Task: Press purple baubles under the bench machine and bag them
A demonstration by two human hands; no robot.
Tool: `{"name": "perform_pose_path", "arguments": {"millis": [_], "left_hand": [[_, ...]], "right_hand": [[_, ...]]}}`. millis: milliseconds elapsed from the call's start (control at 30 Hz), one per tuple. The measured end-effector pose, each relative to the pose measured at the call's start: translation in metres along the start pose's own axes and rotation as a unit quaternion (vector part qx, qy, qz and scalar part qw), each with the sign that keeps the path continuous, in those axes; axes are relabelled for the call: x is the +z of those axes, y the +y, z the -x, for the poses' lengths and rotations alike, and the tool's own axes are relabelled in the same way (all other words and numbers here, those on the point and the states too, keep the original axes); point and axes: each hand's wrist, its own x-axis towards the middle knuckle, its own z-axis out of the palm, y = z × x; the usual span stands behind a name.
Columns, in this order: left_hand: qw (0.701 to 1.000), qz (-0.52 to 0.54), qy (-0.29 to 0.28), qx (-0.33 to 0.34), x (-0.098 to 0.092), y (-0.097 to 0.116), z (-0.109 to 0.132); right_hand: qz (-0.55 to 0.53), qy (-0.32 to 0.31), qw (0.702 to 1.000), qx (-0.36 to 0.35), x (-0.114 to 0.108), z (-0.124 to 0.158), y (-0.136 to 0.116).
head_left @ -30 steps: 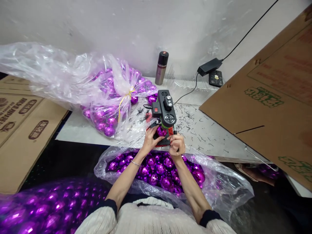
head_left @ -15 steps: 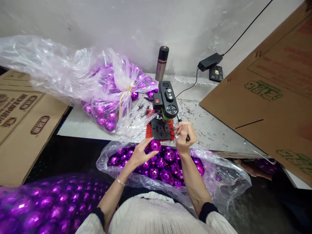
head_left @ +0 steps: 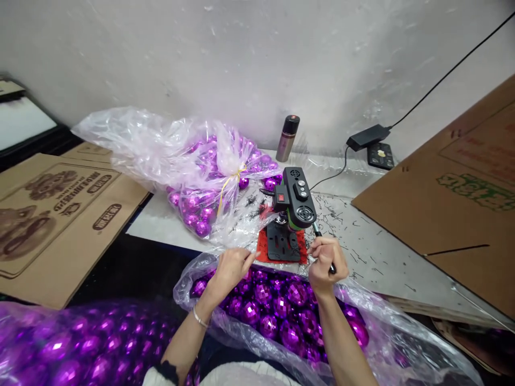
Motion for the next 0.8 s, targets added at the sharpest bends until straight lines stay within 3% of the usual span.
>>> {"name": "perform_pose_path", "arguments": {"millis": [100,200,267,367,533,667,733,800], "left_hand": [[0.983,0.081,0.149,0.073,-0.013,-0.005,-0.079],[0.966,0.106,0.234,0.013,-0.014,-0.020,-0.167],[0.966,0.120,0.228,-0.026,-0.013,-0.032,-0.211],[0.971,0.141,0.187,-0.038,-0.013,-0.047,-0.245],[0.977,0.150,0.148,-0.039,-0.023,-0.054,-0.253],[0.972,0.185,0.141,-0.036,-0.029,-0.043,-0.230],[0.948,0.300,0.099,-0.027,-0.027,-0.033,-0.204],[0.897,0.441,0.017,-0.031,-0.020,-0.024,-0.171]], "right_hand": [[0.001,0.016,1.000,0.000,0.002,0.001,0.001],[0.000,0.019,1.000,-0.014,0.002,0.003,0.003],[-0.002,0.012,1.000,-0.020,0.001,0.004,0.004],[-0.001,0.000,1.000,-0.016,0.000,0.006,0.005],[0.003,-0.010,1.000,-0.016,-0.002,0.007,0.004],[0.007,-0.013,1.000,-0.012,-0.001,0.001,0.001],[0.007,-0.008,1.000,-0.012,0.001,-0.004,-0.001],[0.006,0.001,1.000,-0.013,0.002,-0.010,-0.004]]}}
